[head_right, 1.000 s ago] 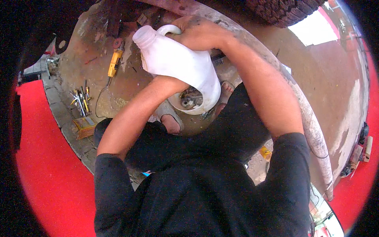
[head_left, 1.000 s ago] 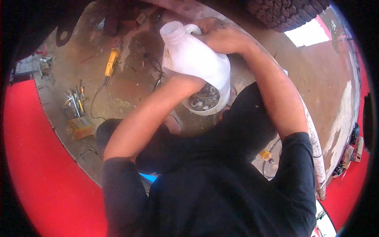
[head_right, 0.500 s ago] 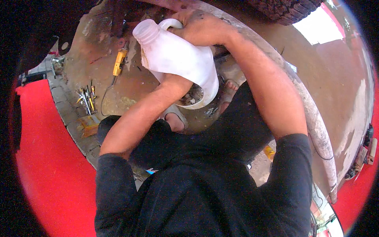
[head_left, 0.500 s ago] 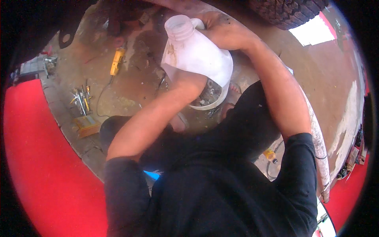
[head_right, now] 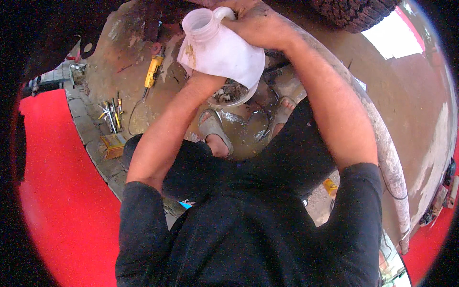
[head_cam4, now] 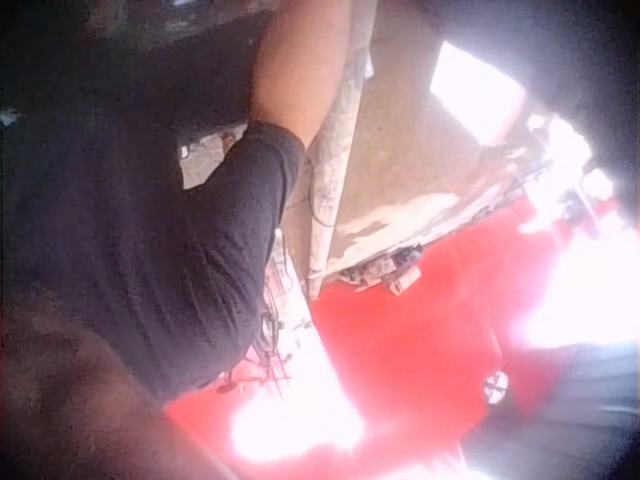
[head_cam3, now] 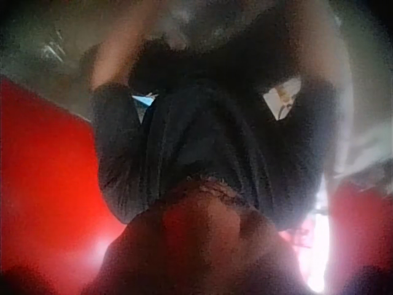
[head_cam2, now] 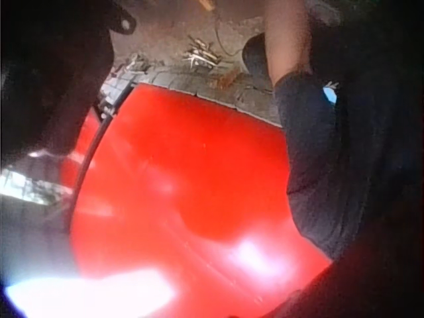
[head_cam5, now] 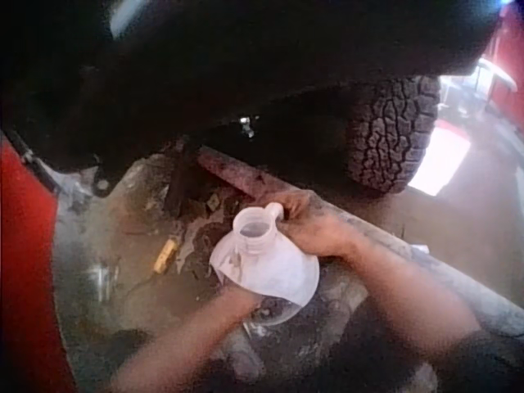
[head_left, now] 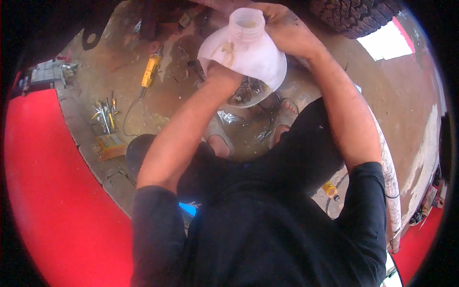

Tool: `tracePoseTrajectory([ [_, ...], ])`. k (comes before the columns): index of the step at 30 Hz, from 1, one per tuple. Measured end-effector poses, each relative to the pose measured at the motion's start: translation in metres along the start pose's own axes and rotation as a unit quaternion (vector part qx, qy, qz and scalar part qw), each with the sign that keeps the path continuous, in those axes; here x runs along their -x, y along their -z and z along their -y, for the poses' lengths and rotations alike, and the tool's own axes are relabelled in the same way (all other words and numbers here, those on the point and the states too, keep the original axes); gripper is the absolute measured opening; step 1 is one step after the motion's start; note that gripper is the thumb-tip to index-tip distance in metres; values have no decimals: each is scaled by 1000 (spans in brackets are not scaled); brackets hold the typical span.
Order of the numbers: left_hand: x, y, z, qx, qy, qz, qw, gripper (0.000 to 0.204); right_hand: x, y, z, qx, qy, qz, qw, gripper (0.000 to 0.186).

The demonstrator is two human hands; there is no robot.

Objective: The person searches for and retrieves fasteners from a plastic jug, then installs them onto the vehicle bumper by hand and with a wrench.

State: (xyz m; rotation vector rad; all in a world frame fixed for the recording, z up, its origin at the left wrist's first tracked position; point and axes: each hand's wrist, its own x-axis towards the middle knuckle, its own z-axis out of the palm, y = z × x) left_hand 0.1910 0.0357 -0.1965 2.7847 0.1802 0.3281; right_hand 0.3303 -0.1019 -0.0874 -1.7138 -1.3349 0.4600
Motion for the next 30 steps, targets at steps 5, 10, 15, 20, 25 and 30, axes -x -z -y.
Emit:
tracePoseTrajectory([
  [5, -14, 16, -13, -91, -108, 15, 990, 41, 1, -1, 12, -280, -33, 5, 959, 20],
  [10, -38, 60, -35, 55, -47, 227, 971, 44, 3, 8, 12, -312, -10, 15, 950, 21],
  [15, -38, 86, -45, 387, 124, 296, 865, 34, 2, 8, 8, -264, -21, -5, 964, 21],
  [20, -30, 64, -44, 449, 93, 141, 877, 36, 1, 6, 2, -240, -61, -18, 969, 19],
  [25, -30, 30, -39, 807, 172, 83, 559, 38, 1, 8, -2, -207, -65, -17, 976, 19],
  [30, -36, 10, -28, 361, 63, 121, 923, 47, 6, 14, 5, -98, -68, -22, 993, 20],
])
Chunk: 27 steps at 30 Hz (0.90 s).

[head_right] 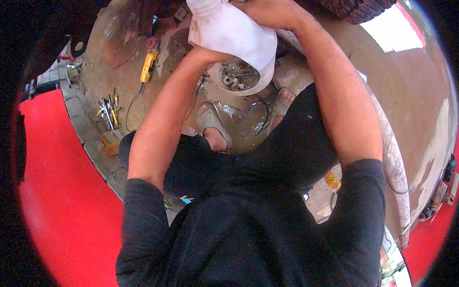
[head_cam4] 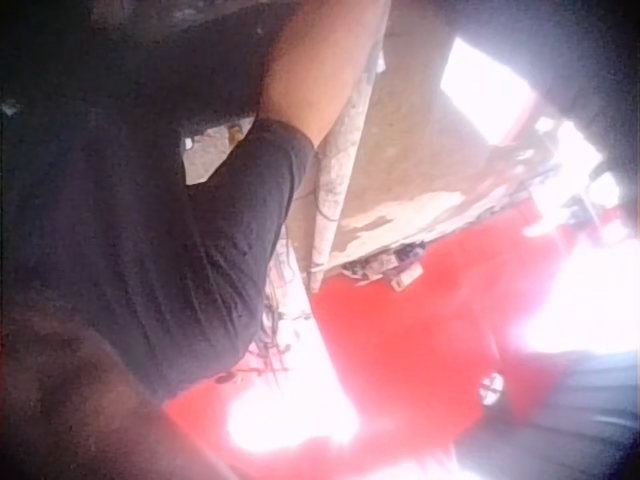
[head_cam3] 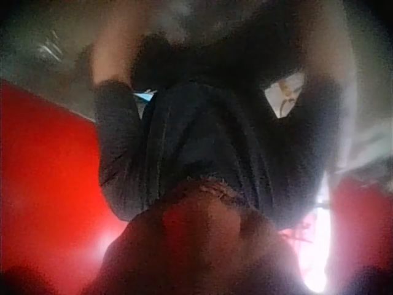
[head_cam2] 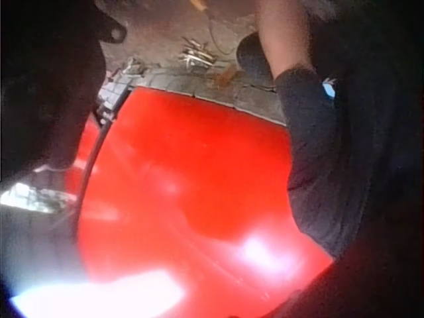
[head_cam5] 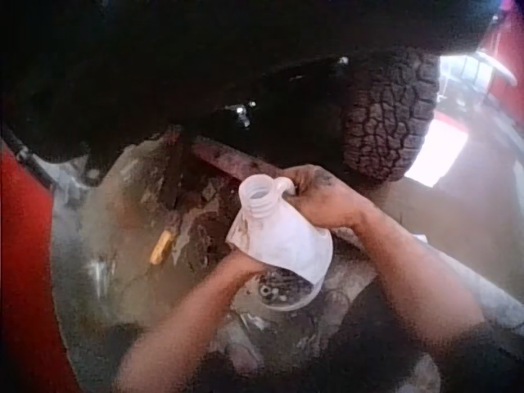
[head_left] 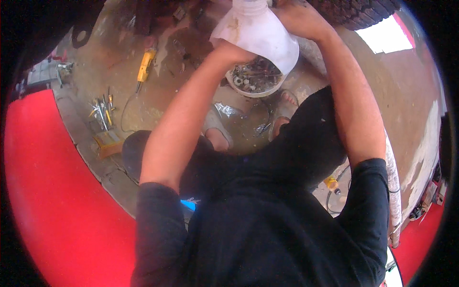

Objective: The person searches for and retrieves fasteners from a plastic jug, then installs them onto the vehicle bumper by hand and with a wrench.

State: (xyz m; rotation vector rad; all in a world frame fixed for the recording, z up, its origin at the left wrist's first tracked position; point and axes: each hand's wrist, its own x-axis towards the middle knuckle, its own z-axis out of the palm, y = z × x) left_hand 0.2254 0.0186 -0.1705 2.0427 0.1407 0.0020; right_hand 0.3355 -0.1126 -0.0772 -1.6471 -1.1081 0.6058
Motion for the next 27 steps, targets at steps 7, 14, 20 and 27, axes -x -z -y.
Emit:
tracePoseTrajectory([
  [7, -4, -24, 19, -336, -34, -130, 932, 51, -4, -8, -3, -15, 9, -15, 1000, 18],
  [14, -8, -30, 38, -345, -25, -145, 927, 55, -1, -10, -2, 67, 8, -54, 996, 11],
  [20, -9, -30, 45, -325, -64, -161, 930, 55, -5, -16, -6, 76, -48, -40, 995, 39],
  [27, 0, -15, 1, -318, -94, -135, 934, 43, -10, 0, -23, 71, 7, -42, 997, 41],
])
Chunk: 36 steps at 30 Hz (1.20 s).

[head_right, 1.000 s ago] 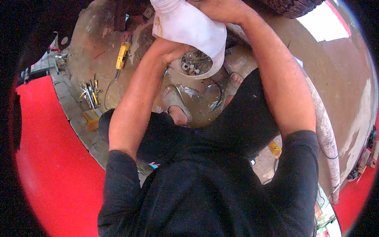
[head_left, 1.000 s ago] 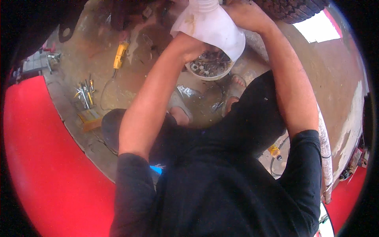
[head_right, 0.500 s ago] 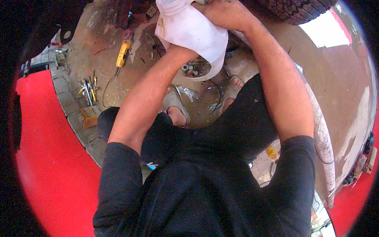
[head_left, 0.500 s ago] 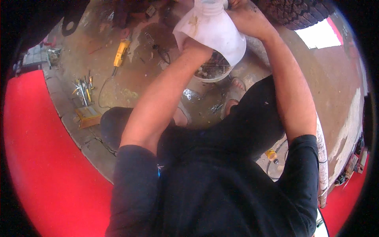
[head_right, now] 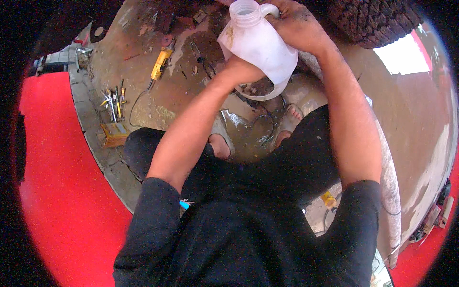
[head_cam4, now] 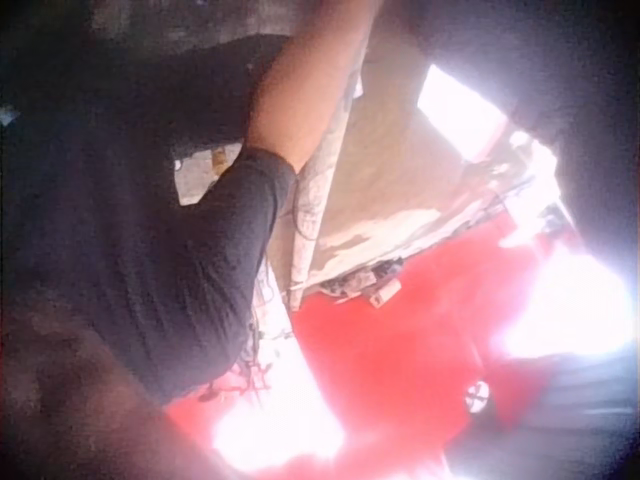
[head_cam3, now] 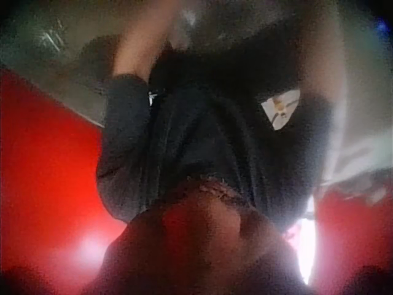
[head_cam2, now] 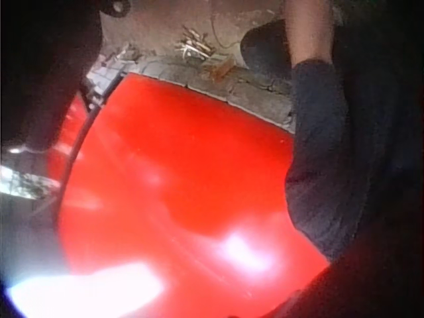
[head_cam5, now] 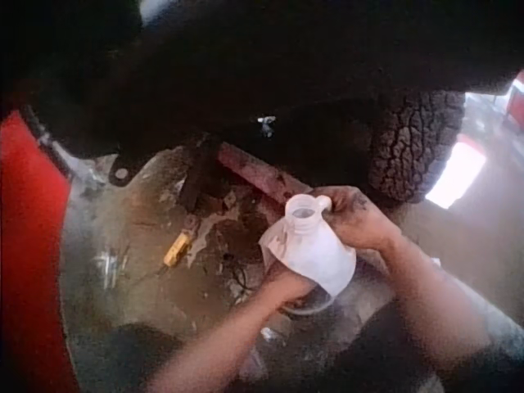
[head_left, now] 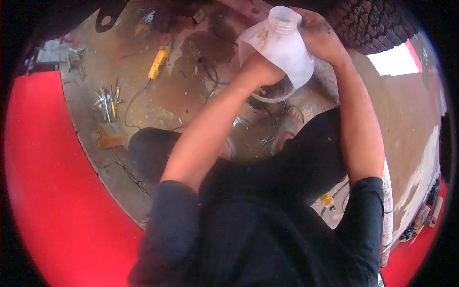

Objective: The person searches for and retrieves fasteners from a plastic jug, then installs them onto the vehicle bumper by hand and with a wrench.

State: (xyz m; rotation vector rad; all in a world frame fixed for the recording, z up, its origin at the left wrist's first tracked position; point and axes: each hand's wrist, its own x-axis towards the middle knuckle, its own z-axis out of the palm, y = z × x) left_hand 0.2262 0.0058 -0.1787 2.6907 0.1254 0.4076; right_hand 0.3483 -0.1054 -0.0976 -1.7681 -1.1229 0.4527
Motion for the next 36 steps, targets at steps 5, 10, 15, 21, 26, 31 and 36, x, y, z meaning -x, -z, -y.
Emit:
tracePoseTrajectory([
  [5, 4, 20, -4, 693, 228, 136, 671, 22, -6, 1, -10, 69, -1, -7, 998, 37],
  [10, 5, 18, -8, 757, 242, 93, 600, 23, -4, -3, -12, 52, 6, -30, 998, 36],
  [15, 3, 33, -11, 617, 276, 91, 732, 24, -1, -2, -7, 18, 5, -13, 1000, 35],
  [21, 8, 47, -7, 647, 313, 102, 688, 29, 0, 2, -5, 44, -21, -25, 998, 43],
  [26, 17, 65, 6, 514, 297, 183, 783, 32, -1, 1, -7, -11, 4, -6, 1000, 43],
  [31, 45, 123, 12, 330, 211, 172, 904, 41, -3, 7, -9, 58, 6, -23, 998, 39],
  [36, 69, 180, -3, 57, 26, -105, 993, 47, -10, -5, 19, 44, 53, 0, 998, 38],
])
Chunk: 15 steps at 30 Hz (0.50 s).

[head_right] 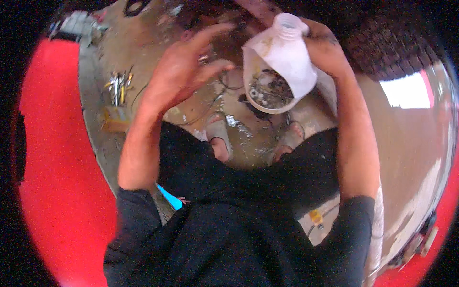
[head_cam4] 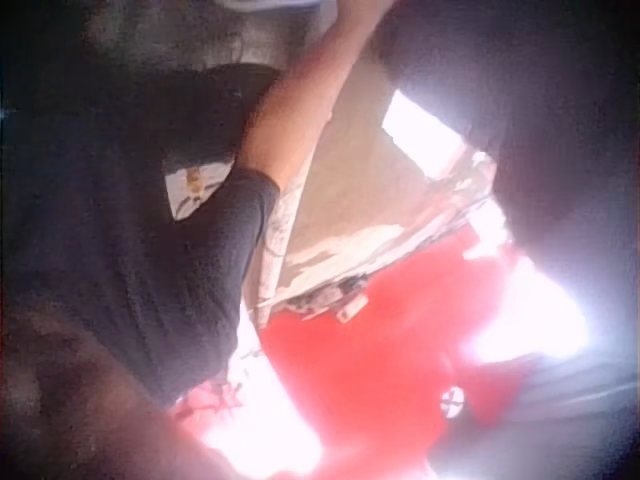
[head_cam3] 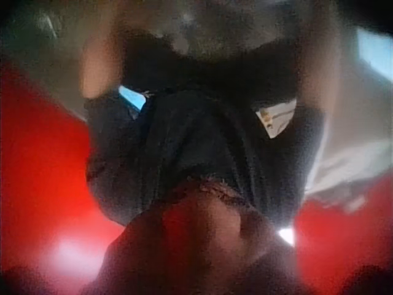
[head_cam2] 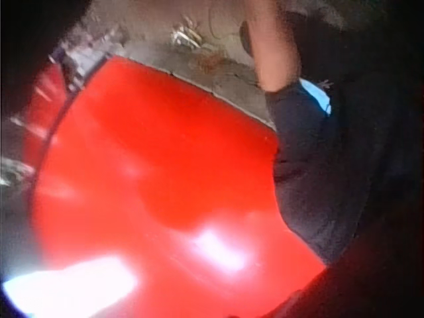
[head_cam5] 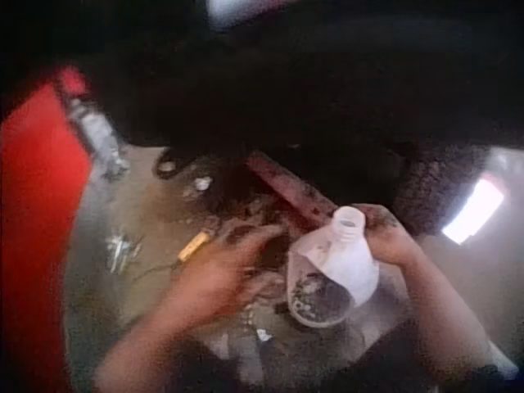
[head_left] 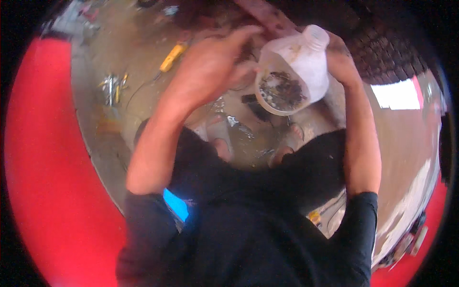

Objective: The person searches for and retrieves fasteners from a plastic jug, then installs them onto the vehicle bumper by hand and with a wrench.

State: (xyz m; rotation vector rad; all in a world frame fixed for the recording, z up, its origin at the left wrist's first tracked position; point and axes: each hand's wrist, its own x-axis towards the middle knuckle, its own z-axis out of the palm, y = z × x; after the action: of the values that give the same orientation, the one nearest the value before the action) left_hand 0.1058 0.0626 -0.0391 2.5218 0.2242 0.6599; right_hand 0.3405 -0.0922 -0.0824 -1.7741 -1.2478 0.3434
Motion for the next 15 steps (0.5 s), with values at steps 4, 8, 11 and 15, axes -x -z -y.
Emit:
tracePoseTrajectory([
  [4, -14, 28, 14, -269, -57, 89, 957, 51, -43, -44, 31, -93, 30, 61, 993, 38],
  [8, -9, 61, 65, -342, -89, 67, 933, 43, -89, -94, 50, -64, 8, 79, 995, 37],
  [11, 19, 86, 103, -368, 8, 62, 928, 35, -117, -152, 66, -2, 77, 95, 993, 40],
  [15, 73, 105, 147, -361, 61, 22, 930, 30, -124, -224, 82, 13, 129, 93, 987, 47],
])
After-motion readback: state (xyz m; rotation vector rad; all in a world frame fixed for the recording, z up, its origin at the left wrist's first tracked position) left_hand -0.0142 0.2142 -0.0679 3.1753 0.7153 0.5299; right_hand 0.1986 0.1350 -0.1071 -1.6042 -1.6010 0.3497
